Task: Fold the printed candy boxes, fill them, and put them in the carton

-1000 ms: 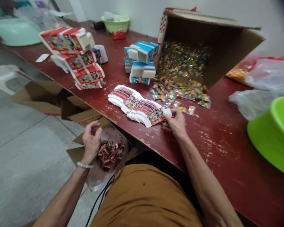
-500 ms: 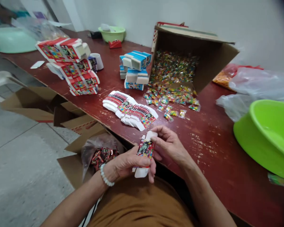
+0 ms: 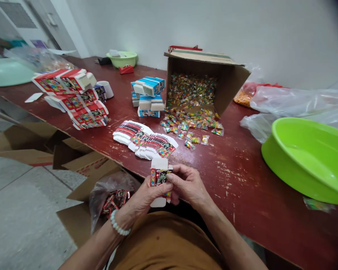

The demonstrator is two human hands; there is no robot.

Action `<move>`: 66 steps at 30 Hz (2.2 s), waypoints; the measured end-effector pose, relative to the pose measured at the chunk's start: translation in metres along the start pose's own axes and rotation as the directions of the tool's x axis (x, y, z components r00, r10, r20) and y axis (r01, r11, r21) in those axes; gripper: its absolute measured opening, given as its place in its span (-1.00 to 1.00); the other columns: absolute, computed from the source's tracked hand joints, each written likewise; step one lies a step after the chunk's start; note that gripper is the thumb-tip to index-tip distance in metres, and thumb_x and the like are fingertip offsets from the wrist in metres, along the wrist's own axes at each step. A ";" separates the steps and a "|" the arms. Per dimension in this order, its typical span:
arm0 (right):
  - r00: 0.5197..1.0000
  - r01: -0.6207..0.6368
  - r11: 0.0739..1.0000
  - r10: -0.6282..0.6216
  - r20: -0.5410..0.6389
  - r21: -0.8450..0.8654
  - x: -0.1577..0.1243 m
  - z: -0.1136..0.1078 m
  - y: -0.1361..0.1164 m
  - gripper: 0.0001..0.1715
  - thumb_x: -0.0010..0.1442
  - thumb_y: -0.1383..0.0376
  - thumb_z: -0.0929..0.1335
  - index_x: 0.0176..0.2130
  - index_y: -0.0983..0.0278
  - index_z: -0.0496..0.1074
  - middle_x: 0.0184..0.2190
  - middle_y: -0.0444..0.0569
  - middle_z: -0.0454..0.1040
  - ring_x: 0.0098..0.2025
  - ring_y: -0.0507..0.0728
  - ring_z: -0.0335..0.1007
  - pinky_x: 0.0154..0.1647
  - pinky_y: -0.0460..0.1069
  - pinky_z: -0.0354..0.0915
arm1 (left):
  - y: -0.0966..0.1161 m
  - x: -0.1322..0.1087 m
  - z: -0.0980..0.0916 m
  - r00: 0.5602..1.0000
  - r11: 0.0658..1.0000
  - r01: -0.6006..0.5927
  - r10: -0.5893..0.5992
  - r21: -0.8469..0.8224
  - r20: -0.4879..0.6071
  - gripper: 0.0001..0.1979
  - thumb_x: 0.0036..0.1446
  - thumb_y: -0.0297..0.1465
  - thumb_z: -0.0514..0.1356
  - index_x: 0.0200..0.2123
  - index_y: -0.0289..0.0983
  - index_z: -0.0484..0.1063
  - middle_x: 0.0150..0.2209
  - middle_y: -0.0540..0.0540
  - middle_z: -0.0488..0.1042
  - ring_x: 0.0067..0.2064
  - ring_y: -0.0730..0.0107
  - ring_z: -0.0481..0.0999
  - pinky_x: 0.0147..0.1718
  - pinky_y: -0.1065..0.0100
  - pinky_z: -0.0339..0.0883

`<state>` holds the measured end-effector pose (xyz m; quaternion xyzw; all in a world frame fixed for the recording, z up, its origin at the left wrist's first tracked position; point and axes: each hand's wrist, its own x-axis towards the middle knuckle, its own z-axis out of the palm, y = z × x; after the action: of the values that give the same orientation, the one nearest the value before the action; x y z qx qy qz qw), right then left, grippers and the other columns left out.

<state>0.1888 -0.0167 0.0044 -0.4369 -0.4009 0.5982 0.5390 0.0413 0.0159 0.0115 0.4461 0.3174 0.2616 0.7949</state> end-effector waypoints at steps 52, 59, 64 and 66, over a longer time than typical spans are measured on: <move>0.971 0.234 0.882 -0.197 0.132 -0.409 0.004 -0.013 -0.015 -0.82 0.25 0.26 0.35 -0.38 0.25 0.46 -0.27 -0.05 0.53 -0.26 0.09 0.42 -0.19 -0.01 0.32 | -0.012 0.000 -0.009 0.990 0.999 0.030 -0.027 0.020 -0.139 -0.36 0.19 0.00 0.13 0.22 -0.25 0.28 -0.35 -0.09 0.50 -0.58 0.48 0.41 -0.62 0.45 0.29; 0.956 0.289 0.602 -0.216 0.197 -0.744 0.019 -0.030 -0.011 -0.83 0.27 0.28 0.31 -0.28 0.23 0.50 -0.34 -0.08 0.50 -0.29 0.09 0.40 -0.25 -0.04 0.30 | -0.034 -0.006 -0.001 0.985 0.983 0.111 -0.128 -0.148 -0.117 -0.47 0.21 -0.09 0.17 0.19 -0.11 0.21 -0.24 -0.06 0.53 -0.49 0.44 0.50 -0.50 0.42 0.36; 0.861 -0.182 0.465 -0.350 -0.369 -0.866 0.068 -0.085 -0.006 -0.74 0.29 0.21 0.30 -0.11 0.27 0.49 -0.16 0.06 0.48 -0.13 0.20 0.42 -0.09 0.07 0.28 | -0.052 -0.022 -0.009 0.961 0.901 0.255 -0.276 -0.352 -0.010 -0.63 0.09 -0.23 0.33 -0.07 -0.23 0.40 -0.19 -0.14 0.55 -0.19 0.27 0.56 -0.15 0.28 0.38; 0.819 -0.274 0.425 -0.367 -0.441 -0.863 0.082 -0.100 -0.004 -0.70 0.24 0.17 0.35 -0.11 0.31 0.49 -0.07 0.20 0.41 -0.05 0.31 0.37 -0.06 0.16 0.24 | -0.053 -0.026 -0.024 0.953 0.910 0.276 -0.301 -0.309 -0.036 -0.64 0.02 -0.25 0.38 -0.14 -0.25 0.43 -0.25 -0.10 0.55 -0.25 0.31 0.54 -0.17 0.28 0.38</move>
<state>0.2821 0.0657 -0.0292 -0.8007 -0.4882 0.1110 0.3289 0.0132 -0.0141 -0.0371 0.2573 0.3688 0.2046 0.8694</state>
